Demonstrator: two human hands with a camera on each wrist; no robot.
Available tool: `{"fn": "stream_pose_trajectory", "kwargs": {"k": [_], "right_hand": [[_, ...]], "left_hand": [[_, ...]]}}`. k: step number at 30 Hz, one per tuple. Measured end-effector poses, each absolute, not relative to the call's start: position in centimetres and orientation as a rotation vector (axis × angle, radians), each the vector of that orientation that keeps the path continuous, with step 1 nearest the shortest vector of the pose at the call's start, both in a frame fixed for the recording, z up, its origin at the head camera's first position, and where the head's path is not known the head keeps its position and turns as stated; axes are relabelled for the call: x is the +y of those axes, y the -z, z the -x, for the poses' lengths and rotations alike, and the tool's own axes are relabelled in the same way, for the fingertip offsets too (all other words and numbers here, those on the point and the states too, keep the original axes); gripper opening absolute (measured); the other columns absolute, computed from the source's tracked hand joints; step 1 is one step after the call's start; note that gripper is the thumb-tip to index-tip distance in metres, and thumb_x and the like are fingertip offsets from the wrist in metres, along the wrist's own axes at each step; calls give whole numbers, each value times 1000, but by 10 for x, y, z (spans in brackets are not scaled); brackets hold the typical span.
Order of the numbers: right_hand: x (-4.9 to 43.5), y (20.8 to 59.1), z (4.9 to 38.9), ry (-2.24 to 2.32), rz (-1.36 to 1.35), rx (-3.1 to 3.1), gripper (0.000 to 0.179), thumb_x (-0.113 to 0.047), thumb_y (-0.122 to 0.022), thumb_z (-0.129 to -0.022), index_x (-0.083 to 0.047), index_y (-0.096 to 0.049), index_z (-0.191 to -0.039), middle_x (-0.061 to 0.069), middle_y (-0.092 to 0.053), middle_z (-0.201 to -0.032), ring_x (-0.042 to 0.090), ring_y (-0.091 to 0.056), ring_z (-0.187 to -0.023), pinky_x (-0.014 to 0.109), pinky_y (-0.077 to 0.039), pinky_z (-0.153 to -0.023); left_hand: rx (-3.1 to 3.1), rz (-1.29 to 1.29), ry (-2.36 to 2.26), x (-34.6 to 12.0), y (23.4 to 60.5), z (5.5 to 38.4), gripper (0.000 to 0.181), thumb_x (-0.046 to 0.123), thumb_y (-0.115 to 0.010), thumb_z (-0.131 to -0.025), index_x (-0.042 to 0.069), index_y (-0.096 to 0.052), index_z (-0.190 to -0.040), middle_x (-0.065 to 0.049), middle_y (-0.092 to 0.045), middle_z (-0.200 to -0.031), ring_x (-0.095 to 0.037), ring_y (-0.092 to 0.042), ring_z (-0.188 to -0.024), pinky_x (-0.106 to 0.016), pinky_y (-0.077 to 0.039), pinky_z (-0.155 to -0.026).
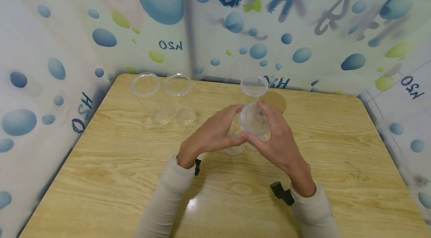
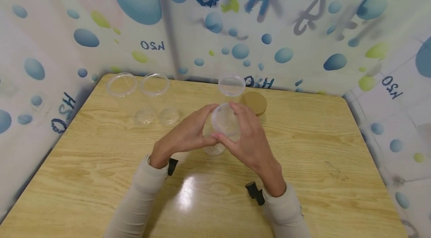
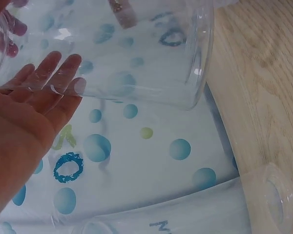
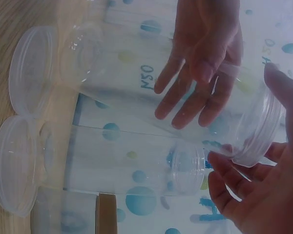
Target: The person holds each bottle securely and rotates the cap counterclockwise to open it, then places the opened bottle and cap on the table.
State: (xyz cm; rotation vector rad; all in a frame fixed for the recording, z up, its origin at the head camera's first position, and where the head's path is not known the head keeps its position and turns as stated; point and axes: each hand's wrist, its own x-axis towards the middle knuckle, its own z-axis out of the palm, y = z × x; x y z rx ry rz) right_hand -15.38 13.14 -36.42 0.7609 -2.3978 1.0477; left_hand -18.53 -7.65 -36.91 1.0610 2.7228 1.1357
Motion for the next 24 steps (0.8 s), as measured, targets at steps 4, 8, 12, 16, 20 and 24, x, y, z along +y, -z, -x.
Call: {"fn": "stream_pose_trajectory", "kwargs": {"k": [4,8,12,16,20,24], "right_hand": [[134,362,154,-1082,-793,-2418,79,-37,-81,-82,-1,-46,-143,18,-52,-138,32,-53,-120,54,-48,-92],[136,359,153,-1111,-816,-2433,83,-17,-88,-74,-3,-45,-144,17,-51,-140,31,-51,-122,54,-47,-93],[138,356,153,-1117,-836,-2439,87,-11,-89,-71,-4,-45,-145,16,-51,-141,30,-52,-122,53,-47,-93],[142,355,152,-1134,-863,-2456,87,-9,-89,-71,-6,-46,-146,15,-50,-143,29,-51,-125,52,-47,-95],[146,354,152,-1162,-920,-2478,87,-7,-89,-70,-8,-46,-146,12,-49,-146,27,-47,-132,50,-45,-101],[149,353,152,-1170,-961,-2498,89,-6,-90,-69,-8,-46,-147,11,-48,-147,26,-45,-136,51,-44,-103]], "left_hand": [[2694,-1048,-1145,-76,369,186,78,43,-73,-88,9,-37,-148,-2,-53,-136,-15,-55,-118,-36,-47,-100],[2677,-1038,-1163,-77,368,186,78,42,-74,-87,10,-38,-148,0,-53,-136,-13,-54,-119,-36,-46,-101],[2662,-1031,-1178,-77,368,187,77,42,-75,-86,11,-38,-147,2,-53,-134,-11,-54,-117,-35,-46,-100],[2618,-1040,-1210,-77,368,187,77,41,-76,-86,12,-39,-147,3,-54,-132,-9,-55,-114,-33,-47,-98],[2554,-1064,-1229,-79,368,186,78,35,-79,-84,13,-39,-147,2,-55,-132,-10,-55,-114,-33,-47,-97],[2512,-1078,-1230,-80,367,185,80,31,-80,-82,13,-37,-147,3,-54,-133,-9,-54,-115,-32,-46,-98]]}}
